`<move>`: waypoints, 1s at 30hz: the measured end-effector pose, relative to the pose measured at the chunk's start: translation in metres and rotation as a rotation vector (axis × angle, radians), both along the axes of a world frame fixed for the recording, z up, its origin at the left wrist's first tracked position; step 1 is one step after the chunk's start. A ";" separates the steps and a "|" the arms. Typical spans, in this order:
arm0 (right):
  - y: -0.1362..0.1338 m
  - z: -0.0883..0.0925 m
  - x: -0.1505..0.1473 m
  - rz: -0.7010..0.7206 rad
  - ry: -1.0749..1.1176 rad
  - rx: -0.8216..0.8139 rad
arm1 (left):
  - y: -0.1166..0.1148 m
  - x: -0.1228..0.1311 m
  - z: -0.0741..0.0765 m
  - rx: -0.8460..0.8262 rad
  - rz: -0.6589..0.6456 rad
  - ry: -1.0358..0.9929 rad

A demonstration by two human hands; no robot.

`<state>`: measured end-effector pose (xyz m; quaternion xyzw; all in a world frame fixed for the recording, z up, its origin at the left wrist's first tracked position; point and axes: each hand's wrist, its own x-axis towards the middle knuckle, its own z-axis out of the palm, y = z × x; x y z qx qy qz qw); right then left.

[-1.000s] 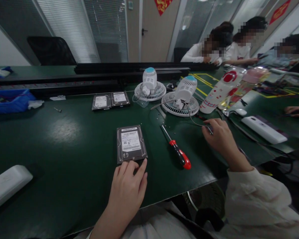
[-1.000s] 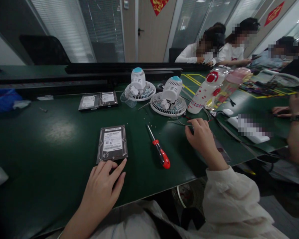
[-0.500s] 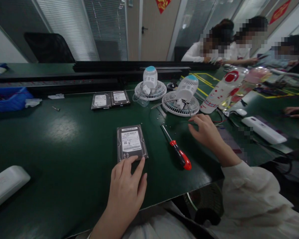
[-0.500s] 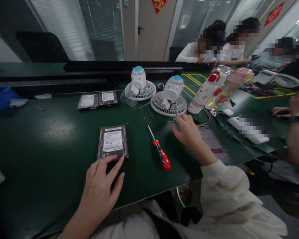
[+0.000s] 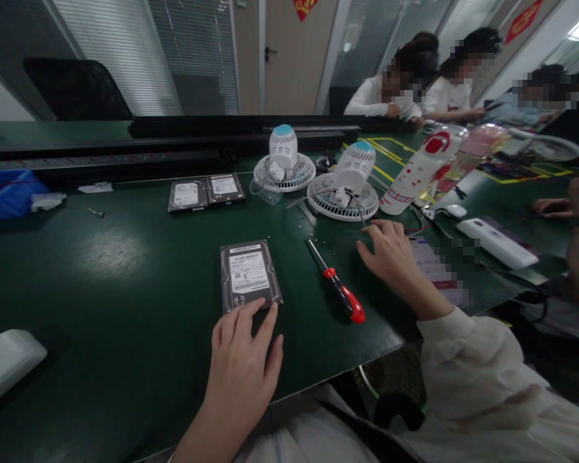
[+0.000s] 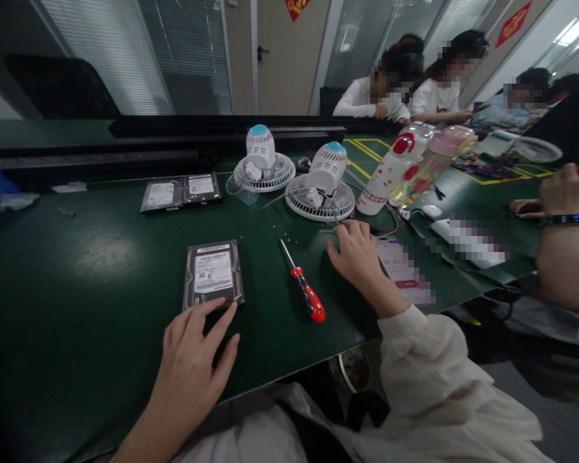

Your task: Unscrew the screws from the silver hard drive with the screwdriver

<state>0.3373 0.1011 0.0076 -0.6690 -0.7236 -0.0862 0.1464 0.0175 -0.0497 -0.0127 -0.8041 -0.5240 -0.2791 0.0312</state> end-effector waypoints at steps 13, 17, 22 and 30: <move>0.049 -0.002 -0.026 0.427 0.080 -0.155 | -0.001 -0.001 0.000 -0.036 0.029 -0.005; 0.051 -0.001 -0.033 0.466 0.090 -0.167 | 0.000 -0.001 0.001 -0.039 0.033 -0.011; 0.049 -0.001 -0.036 0.488 0.122 -0.154 | 0.000 -0.002 0.002 -0.043 0.028 -0.019; 0.023 0.029 -0.048 0.469 0.293 -0.010 | 0.000 -0.010 -0.001 0.010 0.122 -0.123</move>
